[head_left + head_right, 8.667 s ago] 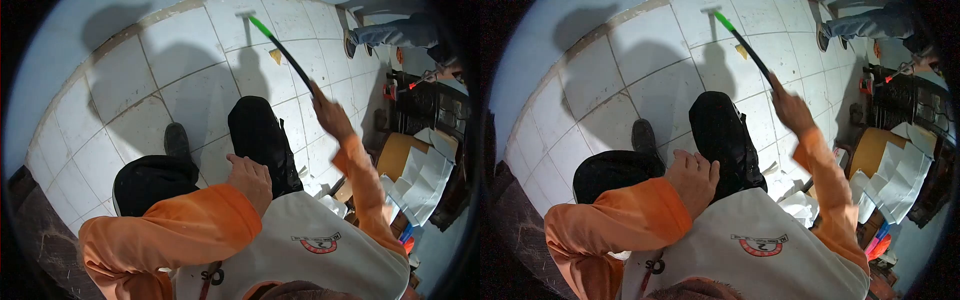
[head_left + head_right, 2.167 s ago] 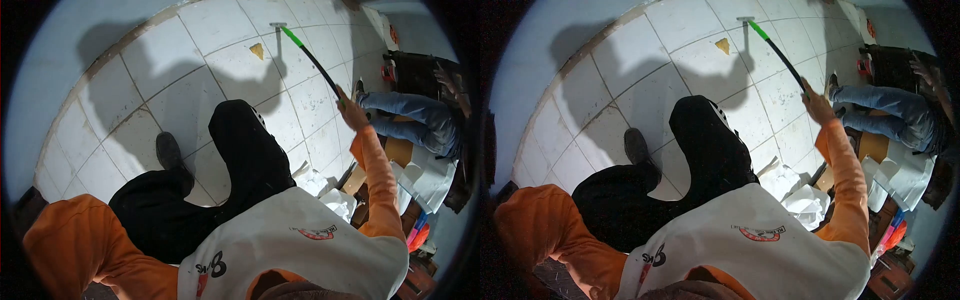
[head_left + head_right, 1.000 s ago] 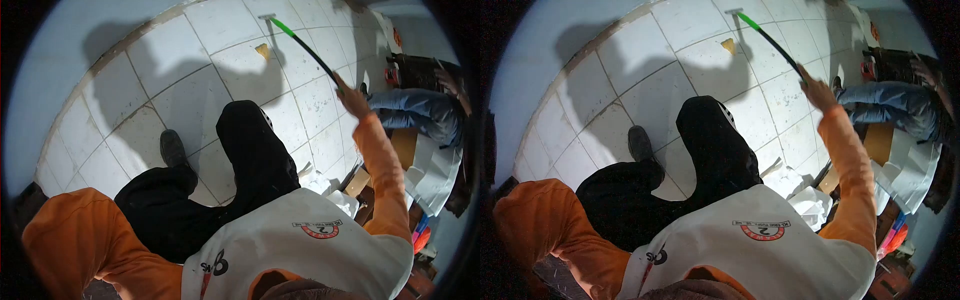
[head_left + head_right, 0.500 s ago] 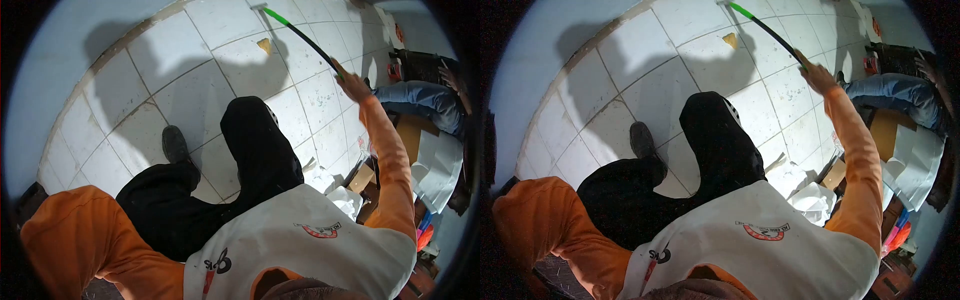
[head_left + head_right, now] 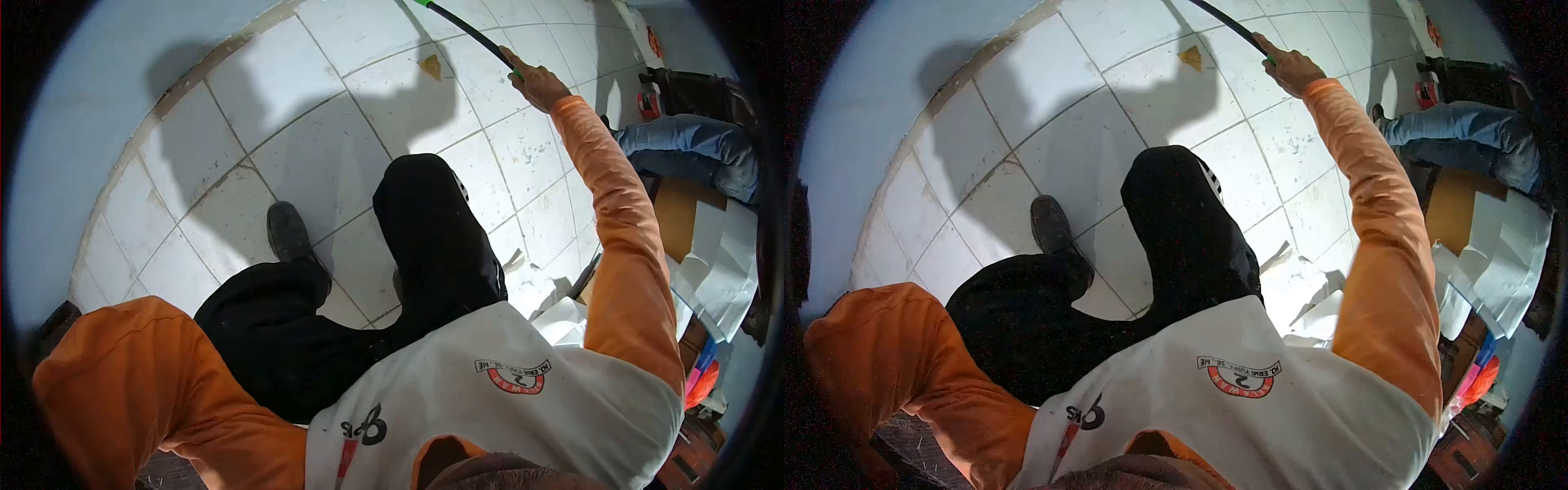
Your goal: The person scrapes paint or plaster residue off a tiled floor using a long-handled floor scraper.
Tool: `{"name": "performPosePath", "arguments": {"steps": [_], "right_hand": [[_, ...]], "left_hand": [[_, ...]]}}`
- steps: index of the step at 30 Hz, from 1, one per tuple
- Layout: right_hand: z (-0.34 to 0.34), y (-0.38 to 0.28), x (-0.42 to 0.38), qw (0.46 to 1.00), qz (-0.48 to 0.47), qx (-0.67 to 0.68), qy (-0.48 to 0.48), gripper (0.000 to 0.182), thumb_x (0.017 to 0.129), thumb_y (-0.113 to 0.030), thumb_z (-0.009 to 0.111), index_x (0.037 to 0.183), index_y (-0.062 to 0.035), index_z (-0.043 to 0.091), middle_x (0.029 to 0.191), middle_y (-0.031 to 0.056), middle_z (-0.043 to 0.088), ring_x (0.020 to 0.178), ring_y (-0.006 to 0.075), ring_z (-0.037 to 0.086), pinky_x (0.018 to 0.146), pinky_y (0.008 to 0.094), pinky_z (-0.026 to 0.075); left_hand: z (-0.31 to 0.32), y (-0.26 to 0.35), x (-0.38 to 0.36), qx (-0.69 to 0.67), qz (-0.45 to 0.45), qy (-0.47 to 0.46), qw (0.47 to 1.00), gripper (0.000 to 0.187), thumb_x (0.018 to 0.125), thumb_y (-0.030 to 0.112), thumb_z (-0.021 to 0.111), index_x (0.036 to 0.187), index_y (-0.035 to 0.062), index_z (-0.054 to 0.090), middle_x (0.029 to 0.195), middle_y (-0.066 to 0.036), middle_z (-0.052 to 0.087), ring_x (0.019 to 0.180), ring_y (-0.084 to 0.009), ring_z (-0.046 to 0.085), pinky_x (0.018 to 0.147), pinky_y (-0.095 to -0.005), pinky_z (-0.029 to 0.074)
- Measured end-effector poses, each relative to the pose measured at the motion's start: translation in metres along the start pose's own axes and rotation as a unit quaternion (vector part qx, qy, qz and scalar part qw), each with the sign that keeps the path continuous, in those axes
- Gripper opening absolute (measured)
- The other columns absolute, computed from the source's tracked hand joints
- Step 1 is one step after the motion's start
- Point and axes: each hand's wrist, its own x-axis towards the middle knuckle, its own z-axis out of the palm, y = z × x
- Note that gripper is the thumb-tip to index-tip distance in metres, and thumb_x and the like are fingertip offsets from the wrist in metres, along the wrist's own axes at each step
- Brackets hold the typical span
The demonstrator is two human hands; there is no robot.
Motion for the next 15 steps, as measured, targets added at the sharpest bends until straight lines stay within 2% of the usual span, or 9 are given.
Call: {"name": "performPosePath", "arguments": {"steps": [1,3,5,7,9,10,13,14,15], "right_hand": [[0.001,-0.007,-0.002,1.000,-0.002,0.017,-0.006,0.063,0.109,-0.031,0.045,0.163,-0.0364,0.013,0.102,0.0306,0.071,0.095,0.0498,0.070,0.088,0.0611,0.055],[0.047,0.010,-0.044,0.996,-0.033,-0.053,0.057,0.068,0.107,-0.029,0.049,0.164,-0.0366,0.012,0.091,0.0303,0.071,0.085,0.0476,0.072,0.076,0.0591,0.058],[0.060,0.015,-0.115,1.000,-0.013,-0.004,-0.008,0.074,0.106,-0.026,0.054,0.165,-0.0354,0.010,0.081,0.0272,0.071,0.074,0.0444,0.072,0.067,0.0559,0.059],[0.053,0.005,-0.175,0.995,-0.071,0.071,0.017,0.077,0.104,-0.025,0.057,0.165,-0.0337,0.011,0.075,0.0241,0.070,0.065,0.0418,0.071,0.059,0.0525,0.057],[0.057,-0.003,-0.184,0.988,-0.094,0.107,0.052,0.076,0.104,-0.025,0.059,0.165,-0.0331,0.016,0.072,0.0231,0.070,0.064,0.0416,0.070,0.060,0.0531,0.055],[0.042,-0.020,-0.177,0.993,-0.032,0.110,0.005,0.071,0.104,-0.025,0.059,0.164,-0.0341,0.022,0.081,0.0218,0.070,0.069,0.0394,0.070,0.065,0.0520,0.054],[0.043,-0.046,-0.152,0.989,-0.052,0.117,0.071,0.069,0.104,-0.024,0.059,0.163,-0.0346,0.025,0.094,0.0205,0.066,0.078,0.0374,0.068,0.072,0.0498,0.055],[0.031,-0.060,-0.156,0.988,-0.024,0.149,0.037,0.070,0.103,-0.023,0.060,0.163,-0.0347,0.025,0.102,0.0198,0.061,0.084,0.0362,0.067,0.077,0.0478,0.056],[0.034,-0.066,-0.162,0.975,-0.052,0.195,0.093,0.067,0.101,-0.022,0.062,0.160,-0.0308,0.034,0.100,0.0195,0.063,0.083,0.0369,0.067,0.077,0.0477,0.056]], "left_hand": [[-0.001,-0.001,-0.001,0.000,-0.003,0.001,1.000,0.101,0.081,0.034,0.083,0.163,0.0239,0.023,0.161,-0.021,0.030,0.147,-0.0356,0.037,0.116,-0.0557,0.039],[0.001,-0.004,0.001,-0.003,-0.007,0.005,1.000,0.102,0.081,0.034,0.083,0.163,0.0241,0.023,0.162,-0.021,0.030,0.147,-0.0357,0.037,0.116,-0.0559,0.039],[-0.002,-0.007,0.002,0.005,-0.010,0.010,1.000,0.102,0.081,0.034,0.083,0.163,0.0243,0.023,0.162,-0.022,0.029,0.148,-0.0358,0.037,0.117,-0.0560,0.039],[0.001,-0.009,0.010,0.009,-0.013,0.012,1.000,0.103,0.081,0.034,0.083,0.163,0.0245,0.022,0.163,-0.022,0.029,0.149,-0.0359,0.036,0.117,-0.0561,0.039],[0.006,-0.014,0.028,0.018,-0.019,0.023,0.999,0.104,0.081,0.034,0.083,0.164,0.0247,0.022,0.163,-0.022,0.028,0.149,-0.0360,0.036,0.117,-0.0562,0.039],[0.009,-0.018,0.041,0.031,-0.022,0.027,0.999,0.104,0.081,0.034,0.083,0.164,0.0248,0.022,0.163,-0.022,0.028,0.149,-0.0360,0.036,0.117,-0.0563,0.039],[0.034,-0.026,0.095,0.079,-0.042,0.052,0.995,0.105,0.080,0.034,0.083,0.164,0.0251,0.021,0.164,-0.022,0.028,0.150,-0.0362,0.035,0.117,-0.0565,0.038],[0.046,-0.027,0.119,0.100,-0.047,0.056,0.992,0.105,0.080,0.034,0.084,0.164,0.0252,0.021,0.164,-0.022,0.027,0.150,-0.0362,0.035,0.118,-0.0566,0.038],[0.064,-0.027,0.134,0.109,-0.048,0.056,0.991,0.105,0.080,0.034,0.084,0.164,0.0253,0.021,0.165,-0.022,0.027,0.151,-0.0363,0.035,0.118,-0.0566,0.038]]}}
